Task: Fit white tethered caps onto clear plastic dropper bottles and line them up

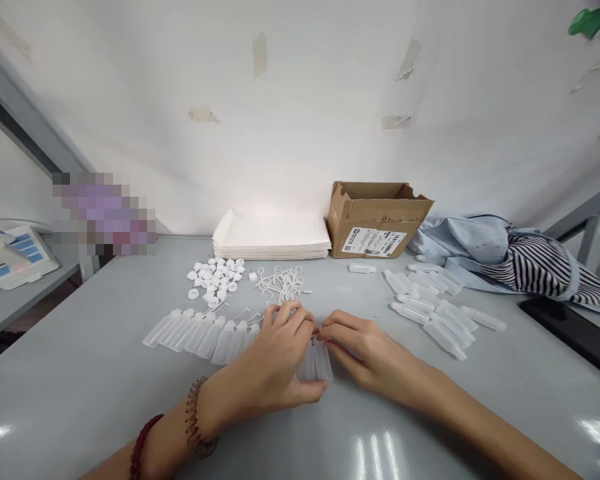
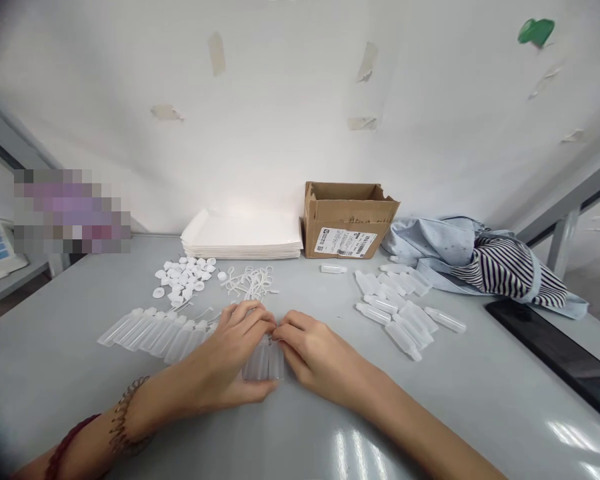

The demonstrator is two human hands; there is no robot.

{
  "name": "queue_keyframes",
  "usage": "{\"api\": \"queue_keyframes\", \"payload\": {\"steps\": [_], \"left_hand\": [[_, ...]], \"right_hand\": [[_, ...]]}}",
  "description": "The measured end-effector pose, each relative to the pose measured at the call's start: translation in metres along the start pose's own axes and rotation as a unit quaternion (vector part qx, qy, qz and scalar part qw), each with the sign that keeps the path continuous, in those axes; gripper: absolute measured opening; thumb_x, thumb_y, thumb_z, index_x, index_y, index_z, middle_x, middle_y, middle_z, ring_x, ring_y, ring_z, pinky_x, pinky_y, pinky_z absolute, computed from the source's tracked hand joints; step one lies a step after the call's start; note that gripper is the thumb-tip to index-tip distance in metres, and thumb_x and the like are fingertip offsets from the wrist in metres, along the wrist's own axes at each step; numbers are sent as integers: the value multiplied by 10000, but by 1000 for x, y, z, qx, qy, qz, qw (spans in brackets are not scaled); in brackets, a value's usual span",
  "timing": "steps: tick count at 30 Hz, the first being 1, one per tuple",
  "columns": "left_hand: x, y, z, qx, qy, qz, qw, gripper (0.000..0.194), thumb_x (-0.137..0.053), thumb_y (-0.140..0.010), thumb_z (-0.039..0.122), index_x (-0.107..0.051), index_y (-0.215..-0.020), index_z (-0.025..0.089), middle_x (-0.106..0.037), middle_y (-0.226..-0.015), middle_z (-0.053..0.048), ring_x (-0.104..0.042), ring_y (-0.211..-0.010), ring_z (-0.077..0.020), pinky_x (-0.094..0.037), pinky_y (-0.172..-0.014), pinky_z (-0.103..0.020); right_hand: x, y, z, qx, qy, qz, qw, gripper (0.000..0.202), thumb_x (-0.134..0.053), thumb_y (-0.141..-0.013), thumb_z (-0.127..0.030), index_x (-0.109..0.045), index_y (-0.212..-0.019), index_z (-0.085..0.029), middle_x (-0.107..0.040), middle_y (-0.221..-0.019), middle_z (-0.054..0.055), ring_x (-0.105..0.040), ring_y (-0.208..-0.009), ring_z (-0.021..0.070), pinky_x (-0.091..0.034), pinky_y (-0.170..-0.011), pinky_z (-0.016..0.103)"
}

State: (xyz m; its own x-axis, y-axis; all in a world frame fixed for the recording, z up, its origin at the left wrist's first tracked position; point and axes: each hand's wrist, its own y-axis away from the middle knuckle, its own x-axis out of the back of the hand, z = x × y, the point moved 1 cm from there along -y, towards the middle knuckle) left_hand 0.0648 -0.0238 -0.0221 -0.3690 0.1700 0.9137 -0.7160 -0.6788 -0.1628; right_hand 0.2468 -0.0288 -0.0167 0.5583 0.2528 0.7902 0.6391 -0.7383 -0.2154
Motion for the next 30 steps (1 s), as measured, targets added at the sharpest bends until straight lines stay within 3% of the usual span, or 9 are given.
{"api": "queue_keyframes", "payload": {"steps": [20,30], "left_hand": [[2,1,2,-14,-53,-4,999,375,-661,-728,434,-525,-963,177,-562,-981,-83,-447,-1036,-312,-336,-910,-465],[2,0,1,-11,-54,-13,998,358,-655,-739,411,-521,-965,168,-554,-982,-81,-436,-1035,-311,-332,-898,-463]], "right_hand": [[-2,0,3,36,68,22,997,242,-415,-852,-36,-615,-937,-142,-623,-847,97,-588,-795,209,-516,-709,359],[0,1,3,12,73,9,997,239,-419,-839,-20,-611,-894,-153,-615,-868,84,-567,-800,198,-493,-742,361]]}}
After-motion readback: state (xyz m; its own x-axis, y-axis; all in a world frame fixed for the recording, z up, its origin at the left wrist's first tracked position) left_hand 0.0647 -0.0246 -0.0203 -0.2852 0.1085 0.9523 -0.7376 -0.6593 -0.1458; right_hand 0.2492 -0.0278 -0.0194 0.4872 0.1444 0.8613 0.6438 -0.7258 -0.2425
